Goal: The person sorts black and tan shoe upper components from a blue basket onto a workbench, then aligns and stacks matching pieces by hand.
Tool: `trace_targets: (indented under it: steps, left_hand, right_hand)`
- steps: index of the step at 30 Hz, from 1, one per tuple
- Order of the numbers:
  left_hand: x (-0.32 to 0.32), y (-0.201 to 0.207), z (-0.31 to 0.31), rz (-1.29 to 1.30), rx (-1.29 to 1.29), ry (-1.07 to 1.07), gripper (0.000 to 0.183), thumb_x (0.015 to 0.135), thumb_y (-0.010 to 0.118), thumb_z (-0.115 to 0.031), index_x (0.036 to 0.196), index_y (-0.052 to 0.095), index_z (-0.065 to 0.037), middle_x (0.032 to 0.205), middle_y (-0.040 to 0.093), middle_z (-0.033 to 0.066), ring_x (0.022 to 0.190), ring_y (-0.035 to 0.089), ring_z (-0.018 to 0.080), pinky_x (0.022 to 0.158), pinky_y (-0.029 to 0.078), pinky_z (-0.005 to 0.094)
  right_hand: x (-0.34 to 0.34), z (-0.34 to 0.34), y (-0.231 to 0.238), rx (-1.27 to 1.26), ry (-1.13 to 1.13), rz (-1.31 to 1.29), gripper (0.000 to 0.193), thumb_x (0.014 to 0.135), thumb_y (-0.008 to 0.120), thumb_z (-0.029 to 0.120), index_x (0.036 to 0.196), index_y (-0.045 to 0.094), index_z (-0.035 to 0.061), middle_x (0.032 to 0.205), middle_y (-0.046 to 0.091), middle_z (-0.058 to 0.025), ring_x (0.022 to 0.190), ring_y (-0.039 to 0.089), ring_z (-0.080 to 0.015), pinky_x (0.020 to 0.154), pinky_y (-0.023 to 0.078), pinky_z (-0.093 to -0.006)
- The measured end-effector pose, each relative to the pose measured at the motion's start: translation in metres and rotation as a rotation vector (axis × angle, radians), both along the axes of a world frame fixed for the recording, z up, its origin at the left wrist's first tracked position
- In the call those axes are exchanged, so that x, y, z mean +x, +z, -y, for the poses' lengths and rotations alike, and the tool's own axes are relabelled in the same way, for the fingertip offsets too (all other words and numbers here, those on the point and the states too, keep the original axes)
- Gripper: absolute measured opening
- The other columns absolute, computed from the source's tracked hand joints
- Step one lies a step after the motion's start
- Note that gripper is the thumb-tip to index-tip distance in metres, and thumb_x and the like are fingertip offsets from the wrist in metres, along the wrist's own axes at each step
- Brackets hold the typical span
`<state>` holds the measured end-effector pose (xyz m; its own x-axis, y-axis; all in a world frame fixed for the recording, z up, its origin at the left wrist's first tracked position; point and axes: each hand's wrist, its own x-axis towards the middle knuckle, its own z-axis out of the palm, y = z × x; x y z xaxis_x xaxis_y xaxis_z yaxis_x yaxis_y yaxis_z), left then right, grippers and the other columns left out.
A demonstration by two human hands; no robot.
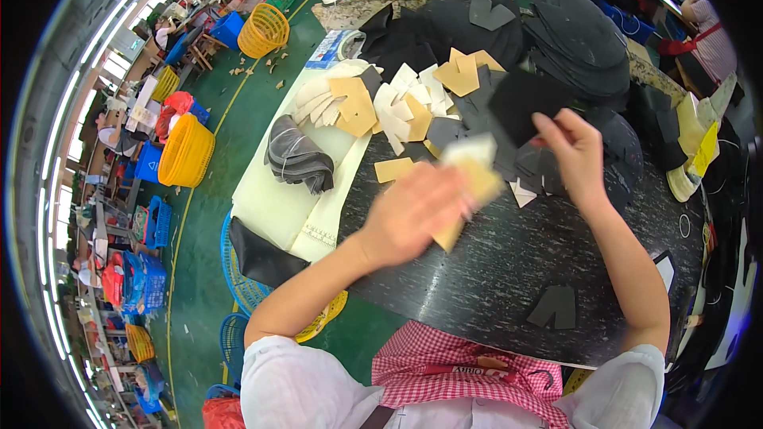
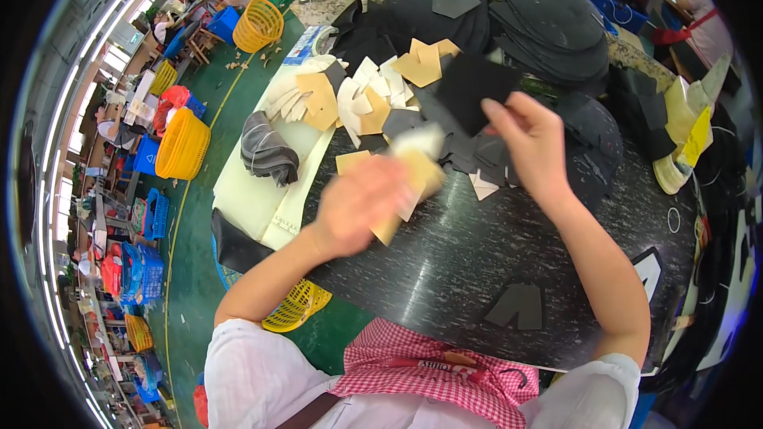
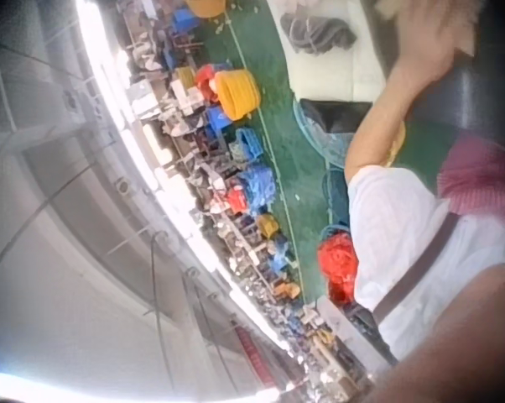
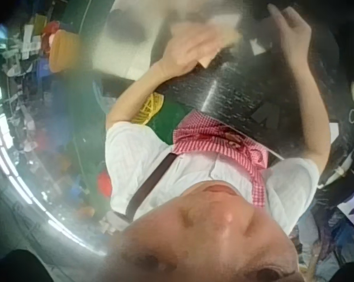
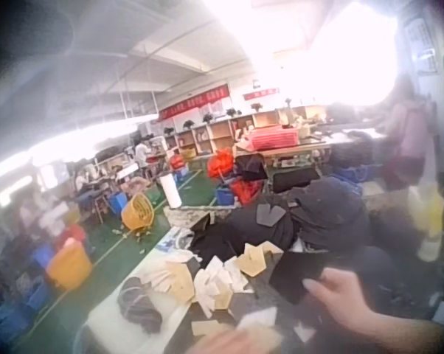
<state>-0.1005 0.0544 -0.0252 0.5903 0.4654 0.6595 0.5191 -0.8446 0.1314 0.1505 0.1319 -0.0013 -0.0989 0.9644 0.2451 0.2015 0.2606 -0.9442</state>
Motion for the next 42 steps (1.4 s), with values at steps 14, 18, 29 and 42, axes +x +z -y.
trace_targets:
  steps: [14,18,29,42]
  left_hand:
    - [-0.016,0.036,-0.113,1.1,-0.762,0.192,0.04,0.08,0.067,-0.008,0.118,0.055,-0.005,0.1,0.055,0.0017,0.089,0.056,0.0106,0.077,0.048,0.0255]
    - [-0.097,0.044,-0.197,0.83,-0.342,0.601,0.034,0.082,0.064,-0.012,0.114,0.058,-0.002,0.092,0.064,0.0107,0.08,0.063,0.0175,0.071,0.051,0.0328]
    - [-0.133,0.018,-0.144,-0.145,-0.109,0.666,0.028,0.077,0.064,-0.021,0.103,0.064,-0.01,0.105,0.062,0.0074,0.106,0.054,0.0249,0.09,0.039,0.0448]
    - [-0.065,0.049,-0.038,0.159,-0.054,0.348,0.027,0.074,0.065,-0.001,0.1,0.066,-0.003,0.094,0.067,0.0112,0.083,0.065,0.0241,0.075,0.052,0.0308]
  right_hand:
    - [-0.028,-0.008,0.016,-0.01,0.239,0.055,0.027,0.083,0.064,0.005,0.11,0.061,0.0007,0.104,0.059,-0.0073,0.087,0.059,-0.0124,0.074,0.049,-0.025]
    - [-0.035,-0.015,-0.002,0.292,0.359,0.338,0.025,0.077,0.065,0.004,0.102,0.062,0.0013,0.106,0.058,-0.0102,0.094,0.06,-0.0233,0.08,0.048,-0.0326]
    - [-0.05,-0.014,-0.017,0.394,0.461,0.423,0.018,0.079,0.065,0.004,0.097,0.062,0.0021,0.11,0.056,-0.0105,0.101,0.056,-0.0279,0.083,0.047,-0.0352]
    - [-0.043,0.032,0.009,0.199,0.469,0.261,0.013,0.085,0.06,0.008,0.095,0.065,0.0007,0.096,0.062,-0.0097,0.084,0.062,-0.0205,0.075,0.049,-0.0304]
